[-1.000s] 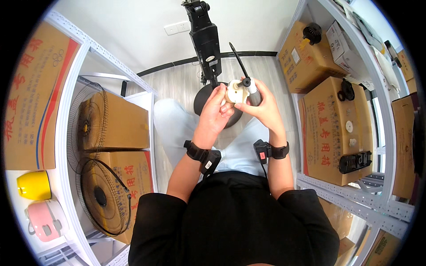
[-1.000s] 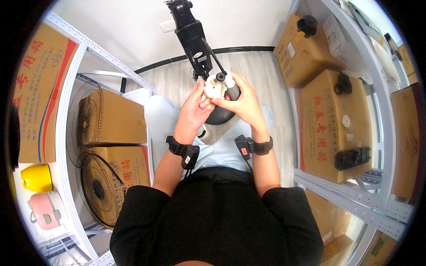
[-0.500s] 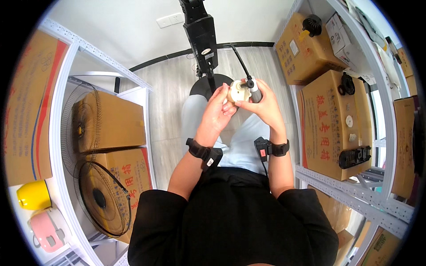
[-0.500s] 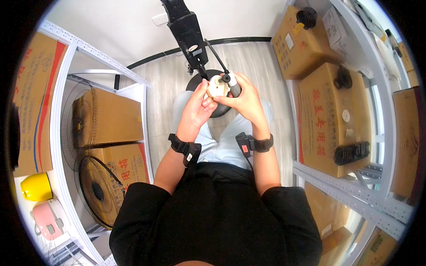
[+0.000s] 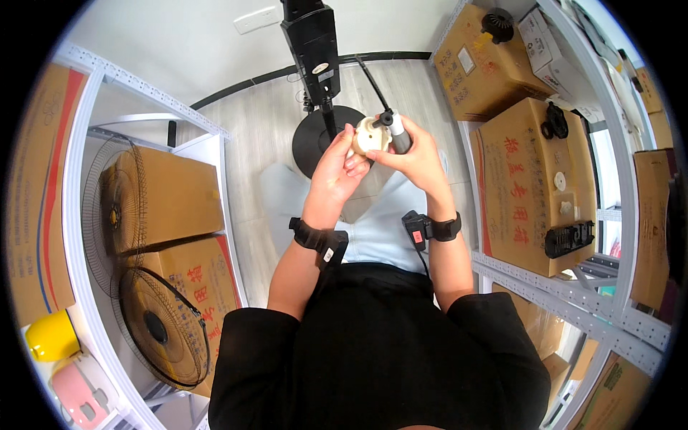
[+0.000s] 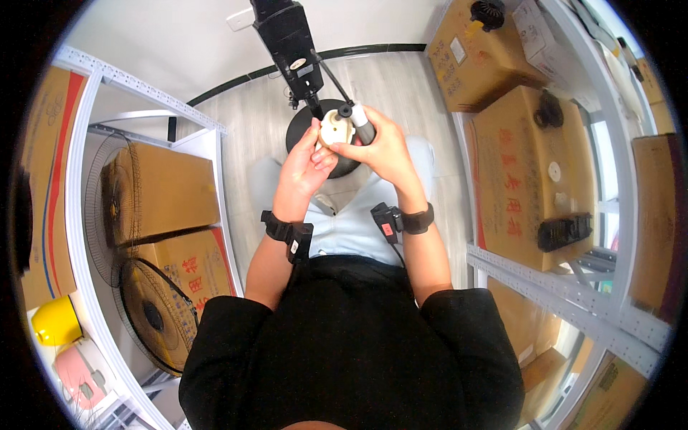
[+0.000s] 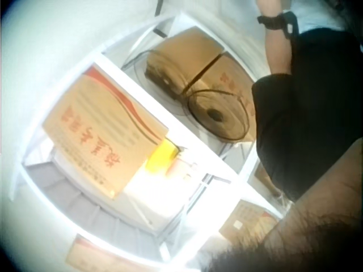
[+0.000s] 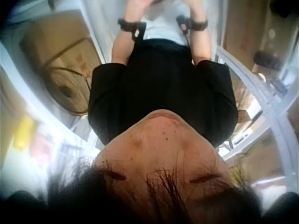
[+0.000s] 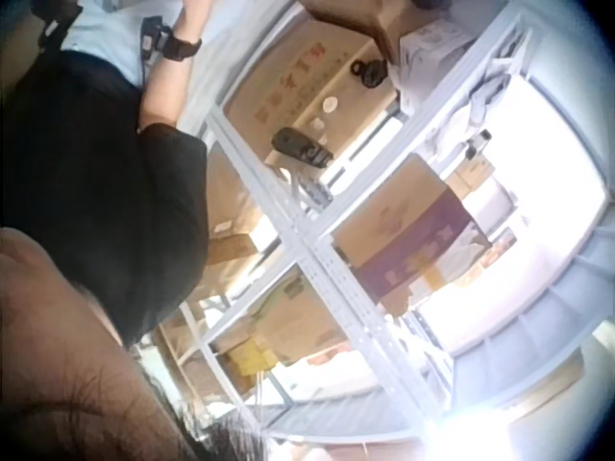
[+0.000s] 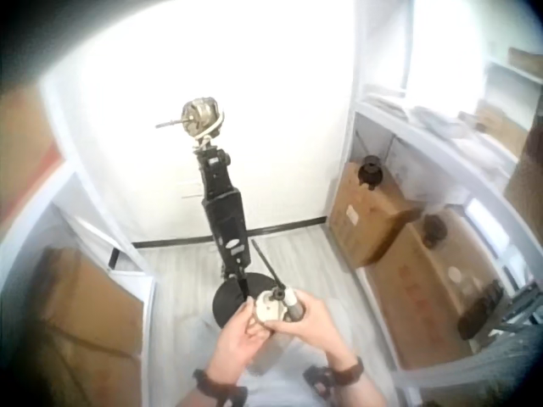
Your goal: The person sits on the floor and uses a screwdriver to manipulate a white plastic mechanical part. They repeatedly insert and remove a black rod, rotate the part, and adjust its components.
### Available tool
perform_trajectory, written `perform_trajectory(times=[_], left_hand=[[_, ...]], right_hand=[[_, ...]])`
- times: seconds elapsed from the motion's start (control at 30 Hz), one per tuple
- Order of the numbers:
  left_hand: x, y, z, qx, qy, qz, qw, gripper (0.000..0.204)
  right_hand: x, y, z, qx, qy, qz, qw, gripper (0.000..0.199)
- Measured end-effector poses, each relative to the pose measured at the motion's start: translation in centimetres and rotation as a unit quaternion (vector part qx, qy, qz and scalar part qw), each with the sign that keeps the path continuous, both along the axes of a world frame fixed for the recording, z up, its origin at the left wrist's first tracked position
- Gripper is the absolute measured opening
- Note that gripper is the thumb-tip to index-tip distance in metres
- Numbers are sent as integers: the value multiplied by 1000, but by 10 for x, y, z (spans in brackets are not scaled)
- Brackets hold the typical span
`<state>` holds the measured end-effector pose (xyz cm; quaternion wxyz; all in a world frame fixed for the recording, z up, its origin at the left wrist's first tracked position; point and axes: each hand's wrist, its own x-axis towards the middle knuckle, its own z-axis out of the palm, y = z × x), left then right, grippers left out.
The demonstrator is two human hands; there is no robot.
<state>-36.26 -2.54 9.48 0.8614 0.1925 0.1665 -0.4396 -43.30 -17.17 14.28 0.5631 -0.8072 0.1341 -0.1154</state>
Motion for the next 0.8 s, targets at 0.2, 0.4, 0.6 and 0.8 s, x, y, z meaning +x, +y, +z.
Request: perform_trajectory(times=[0.2, 0.4, 0.6, 0.8], left_hand=[[-5, -7, -4, -35, 7, -29, 999, 20], [0, -34, -2, -123, 10, -98, 988, 27], [6, -69, 3, -139, 4, -145, 980, 37], [10, -88, 1, -124, 27, -145, 981, 43]], right_hand=[[-7, -8, 0, -44, -38, 9, 998, 63], [-36, -38, 5, 193, -37, -95, 976, 50], [-78, -124, -2, 215, -93, -288, 929, 30], [-174, -245, -21, 54, -51, -542, 837, 25]])
